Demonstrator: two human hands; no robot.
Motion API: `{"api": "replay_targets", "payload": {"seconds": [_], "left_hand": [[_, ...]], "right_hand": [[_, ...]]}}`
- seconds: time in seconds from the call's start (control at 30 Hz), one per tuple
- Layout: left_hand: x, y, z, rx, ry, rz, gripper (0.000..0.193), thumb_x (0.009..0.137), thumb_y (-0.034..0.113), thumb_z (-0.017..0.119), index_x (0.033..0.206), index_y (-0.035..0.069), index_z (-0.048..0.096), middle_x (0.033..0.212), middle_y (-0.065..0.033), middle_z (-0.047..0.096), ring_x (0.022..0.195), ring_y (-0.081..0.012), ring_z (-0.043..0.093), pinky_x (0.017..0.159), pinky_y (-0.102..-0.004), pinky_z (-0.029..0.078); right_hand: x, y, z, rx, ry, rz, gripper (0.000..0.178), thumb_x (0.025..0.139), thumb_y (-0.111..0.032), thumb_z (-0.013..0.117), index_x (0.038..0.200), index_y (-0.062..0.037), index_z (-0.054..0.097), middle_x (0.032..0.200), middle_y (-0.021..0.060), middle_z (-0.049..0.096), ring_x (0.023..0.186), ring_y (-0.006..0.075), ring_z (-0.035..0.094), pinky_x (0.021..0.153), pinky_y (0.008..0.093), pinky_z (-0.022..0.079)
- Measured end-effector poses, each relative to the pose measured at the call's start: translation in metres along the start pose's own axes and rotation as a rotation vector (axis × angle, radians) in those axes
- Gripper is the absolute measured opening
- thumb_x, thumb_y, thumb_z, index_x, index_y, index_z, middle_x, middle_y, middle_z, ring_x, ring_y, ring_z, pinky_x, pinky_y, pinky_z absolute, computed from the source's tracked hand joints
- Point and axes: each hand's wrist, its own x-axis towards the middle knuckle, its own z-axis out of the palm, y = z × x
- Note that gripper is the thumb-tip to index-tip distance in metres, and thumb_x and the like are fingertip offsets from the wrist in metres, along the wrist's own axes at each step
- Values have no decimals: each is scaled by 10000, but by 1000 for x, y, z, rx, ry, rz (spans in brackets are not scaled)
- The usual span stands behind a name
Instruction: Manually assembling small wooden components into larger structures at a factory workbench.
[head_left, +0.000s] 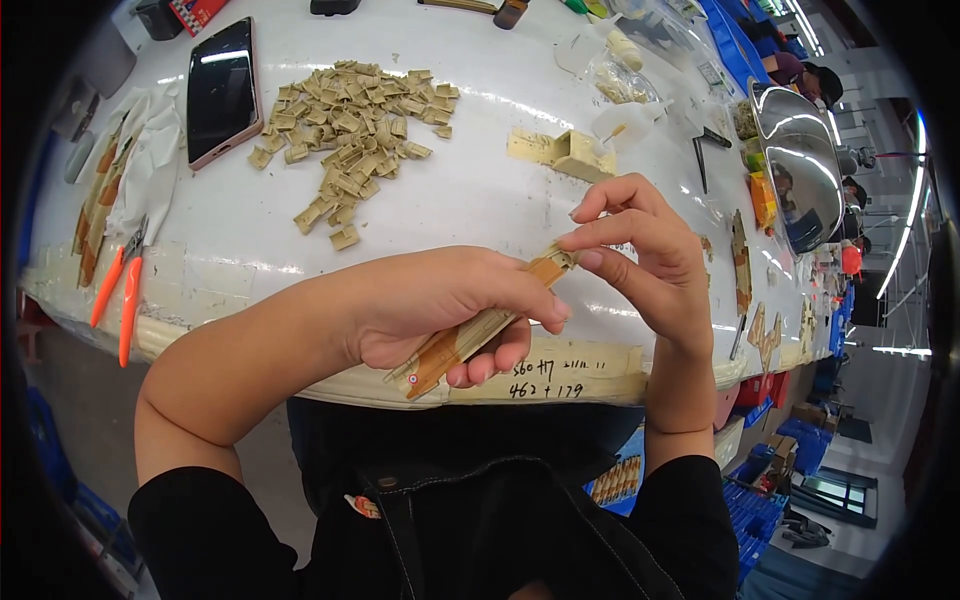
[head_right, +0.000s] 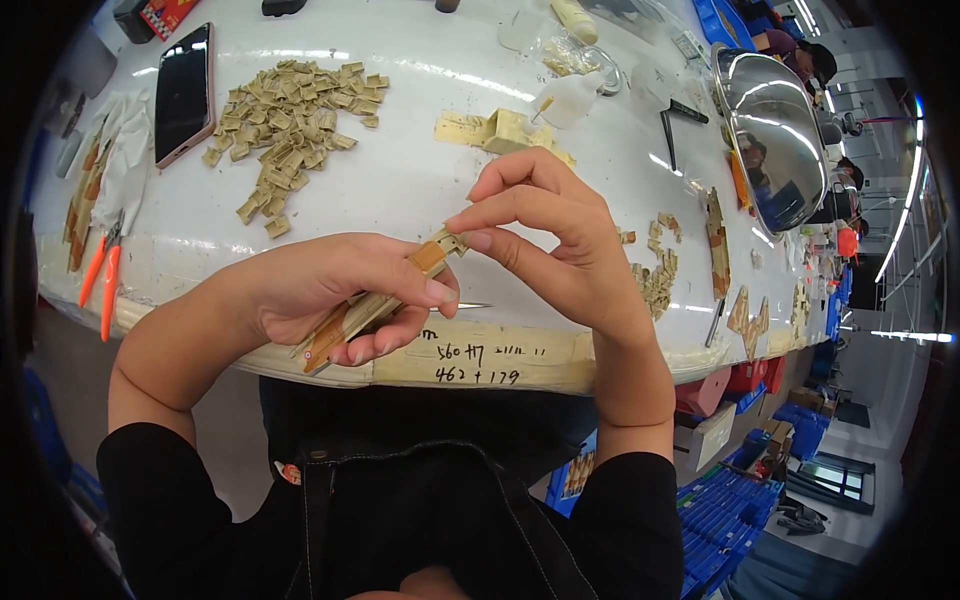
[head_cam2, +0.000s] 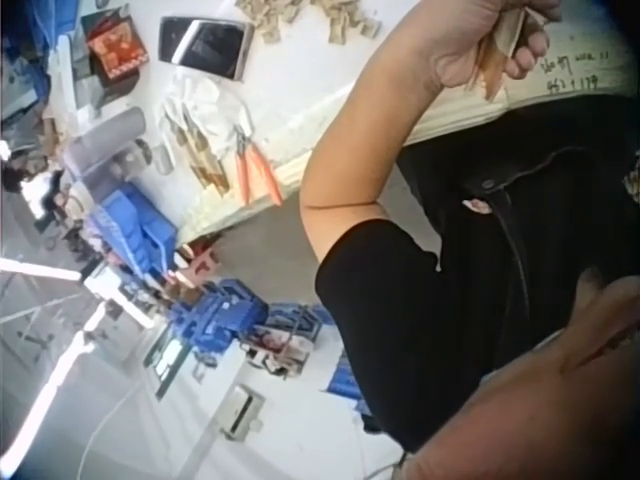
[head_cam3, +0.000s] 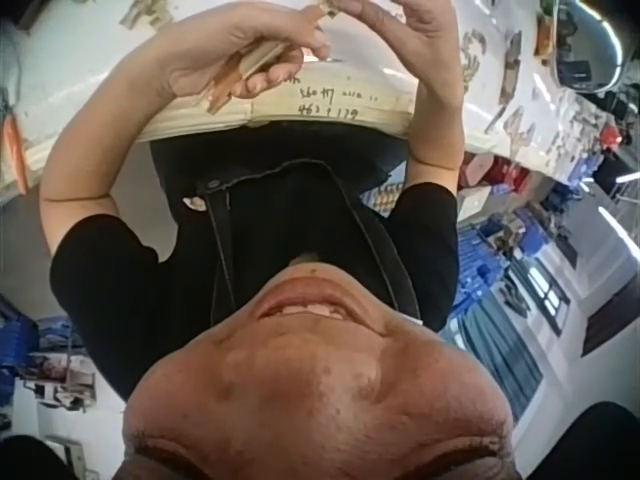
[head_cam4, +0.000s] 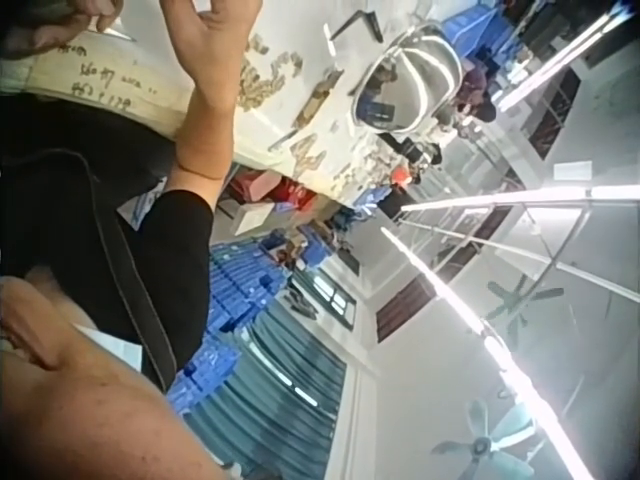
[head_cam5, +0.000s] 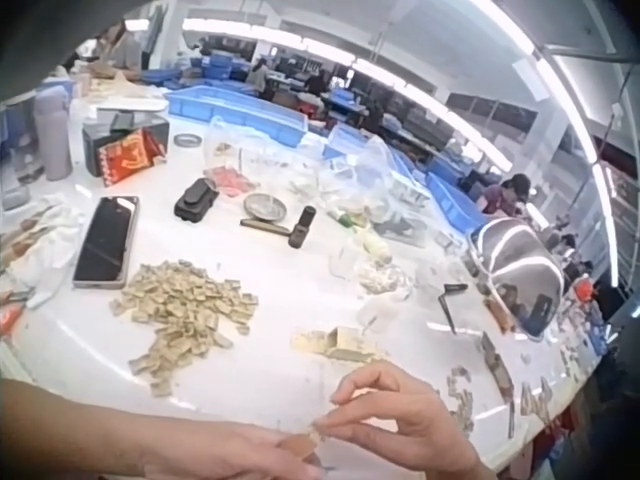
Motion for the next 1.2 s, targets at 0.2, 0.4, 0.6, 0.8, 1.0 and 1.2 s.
{"api": "replay_targets", "payload": {"seconds": [0.2,0.4,0.6,0.8,1.0,1.2], "left_hand": [[-1,1,0,3,-5,-13,233,847,176,561,910,-49,551,537,-86,529,334,-99,435,279,-187,358],[-5,5,8,28,-23,23,206,817,185,569,854,-17,551,546,-74,549,374,-108,465,319,-208,368],[1,2,7,129,-15,65,239,831,225,535,851,-12,556,547,-80,551,381,-114,466,325,-208,349],[2,-1,1,104,-42,93,376,862,350,443,827,-3,566,525,-85,541,345,-113,429,314,-198,308],[3,0,1,99,-34,64,496,867,417,332,794,-15,566,480,-97,513,295,-123,379,303,-198,296],[2,1,3,127,1,53,523,859,429,289,734,-11,544,441,-104,480,255,-132,330,288,-203,282]], "right_hand": [[0,-4,0,-41,-21,-23,160,761,23,666,895,-56,701,957,54,549,821,137,505,702,223,418],[2,-6,-11,-15,185,-68,204,836,-21,582,1030,-6,643,1031,86,555,889,156,514,762,244,425],[4,10,-37,-121,581,-14,231,923,-139,527,1047,30,625,960,73,600,809,115,517,748,230,423],[13,43,-40,-185,647,172,188,890,-147,597,1012,-15,653,906,29,587,748,80,484,676,184,399],[27,57,-27,-357,569,125,139,856,-116,637,964,-32,660,863,9,566,716,68,457,645,179,384],[25,53,-33,-504,627,21,124,836,-91,657,936,-21,637,841,10,561,683,66,445,612,187,386]]}}
